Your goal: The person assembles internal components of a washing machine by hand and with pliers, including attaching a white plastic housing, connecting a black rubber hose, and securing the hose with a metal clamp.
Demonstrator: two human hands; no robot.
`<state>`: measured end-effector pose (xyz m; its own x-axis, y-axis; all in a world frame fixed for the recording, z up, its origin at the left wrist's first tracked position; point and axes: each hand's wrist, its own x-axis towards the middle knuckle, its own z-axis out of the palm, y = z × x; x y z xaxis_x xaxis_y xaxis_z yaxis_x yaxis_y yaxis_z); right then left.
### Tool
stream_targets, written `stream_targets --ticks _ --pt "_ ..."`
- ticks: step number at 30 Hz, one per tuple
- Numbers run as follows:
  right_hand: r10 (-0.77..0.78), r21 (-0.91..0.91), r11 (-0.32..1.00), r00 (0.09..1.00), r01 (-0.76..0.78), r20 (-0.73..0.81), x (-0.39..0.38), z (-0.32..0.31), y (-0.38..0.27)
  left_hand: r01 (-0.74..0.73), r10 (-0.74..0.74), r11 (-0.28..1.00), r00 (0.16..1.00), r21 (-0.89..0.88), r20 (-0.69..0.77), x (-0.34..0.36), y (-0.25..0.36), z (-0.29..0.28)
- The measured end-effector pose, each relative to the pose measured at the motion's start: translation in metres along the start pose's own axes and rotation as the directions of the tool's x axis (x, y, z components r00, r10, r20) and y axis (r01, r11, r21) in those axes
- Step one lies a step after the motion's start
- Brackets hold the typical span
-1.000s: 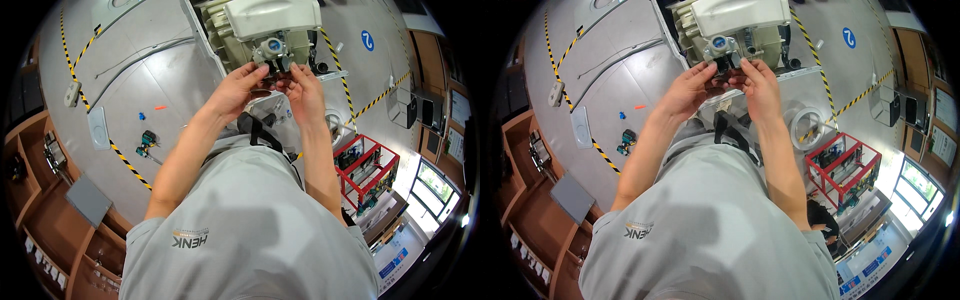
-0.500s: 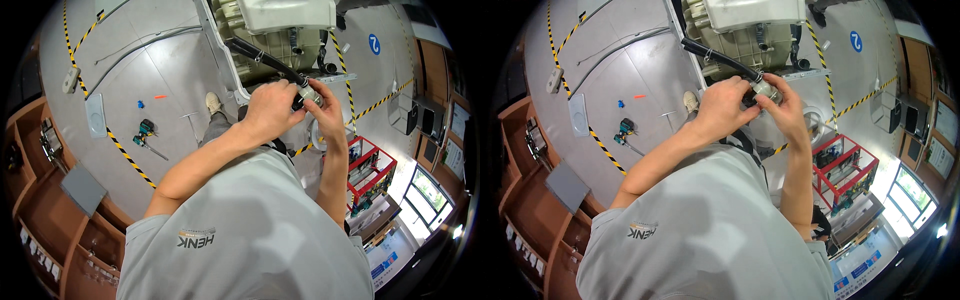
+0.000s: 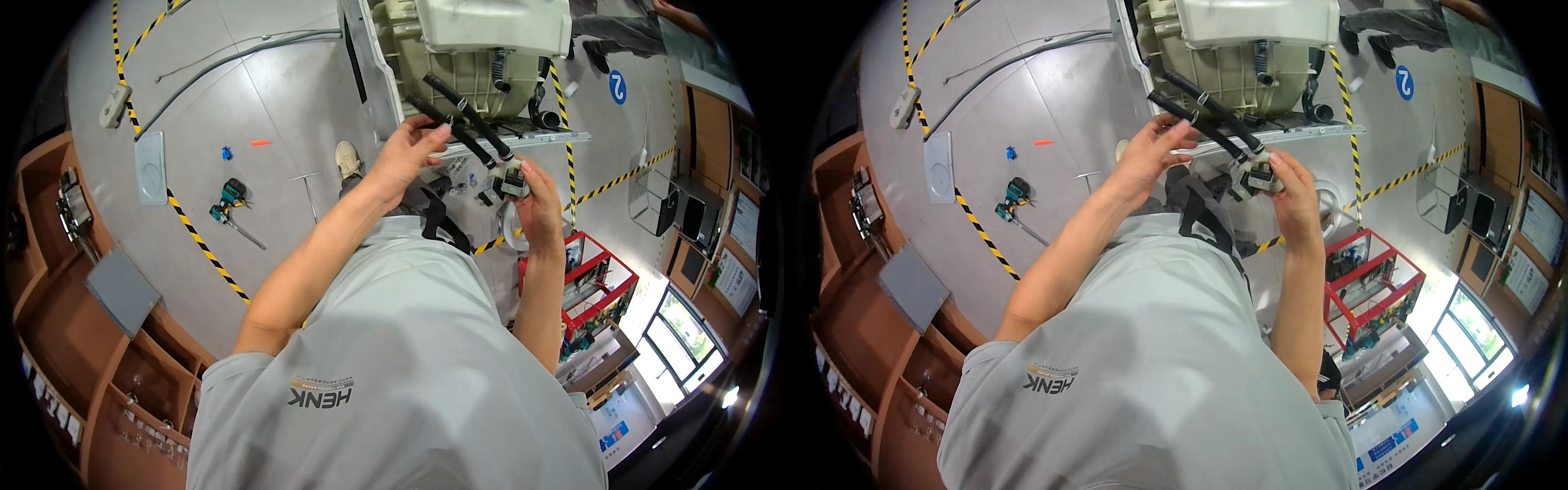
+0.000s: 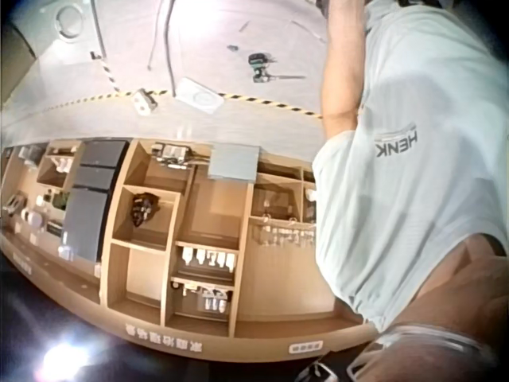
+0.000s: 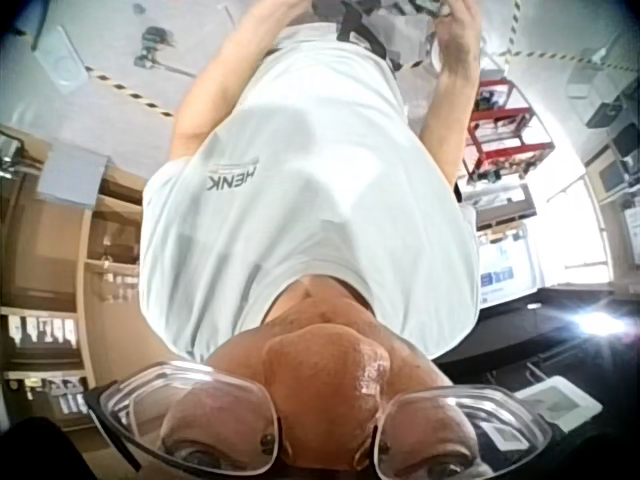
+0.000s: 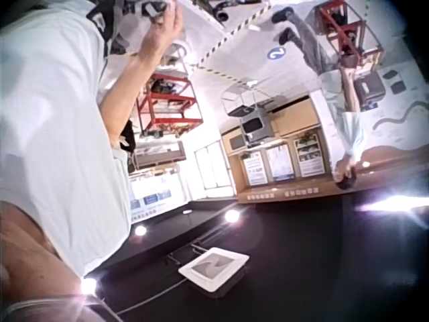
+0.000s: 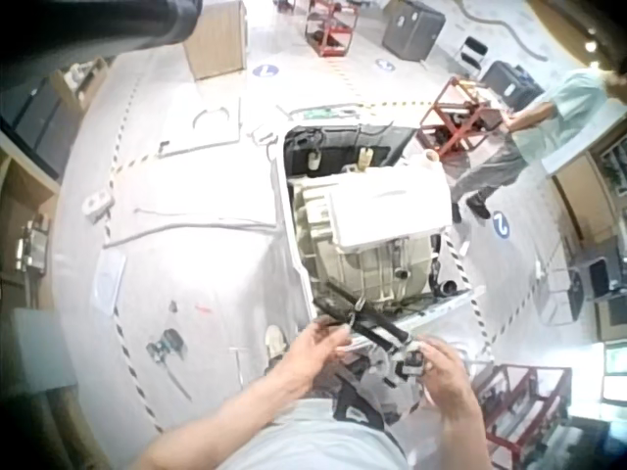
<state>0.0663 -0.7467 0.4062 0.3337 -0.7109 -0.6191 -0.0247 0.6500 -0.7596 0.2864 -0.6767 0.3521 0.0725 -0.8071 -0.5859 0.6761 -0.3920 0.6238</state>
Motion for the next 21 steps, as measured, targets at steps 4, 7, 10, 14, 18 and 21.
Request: stream_targets --ticks 4,7,10,14,18,21 --pt "0.105 -0.070 0.992 0.994 -0.105 -0.002 -0.002 -0.006 0.008 0.135 -0.108 0.905 0.990 -0.403 0.088 -0.002 -0.001 -0.007" --pt "0.134 -0.069 0.988 0.991 -0.136 -0.028 -0.004 -0.007 0.010 0.161 -0.140 0.930 0.986 -0.331 0.088 0.003 -0.013 -0.009" --pt "0.150 -0.037 0.988 0.989 -0.151 -0.014 -0.005 -0.011 0.014 0.160 -0.145 0.939 0.987 -0.303 0.073 0.008 -0.019 -0.006" --pt "0.162 0.117 0.978 0.984 -0.171 0.079 -0.005 -0.007 0.024 0.165 -0.127 0.931 0.983 -0.324 0.134 0.011 -0.020 0.003" --pt "0.219 0.273 0.926 0.961 -0.259 0.170 0.000 0.019 0.039 0.213 -0.158 0.955 0.955 -0.207 0.250 0.009 -0.026 0.006" --pt "0.180 0.352 0.910 0.973 -0.220 0.143 0.004 0.045 0.051 0.235 -0.152 0.929 0.947 -0.287 0.282 0.009 -0.028 0.001"
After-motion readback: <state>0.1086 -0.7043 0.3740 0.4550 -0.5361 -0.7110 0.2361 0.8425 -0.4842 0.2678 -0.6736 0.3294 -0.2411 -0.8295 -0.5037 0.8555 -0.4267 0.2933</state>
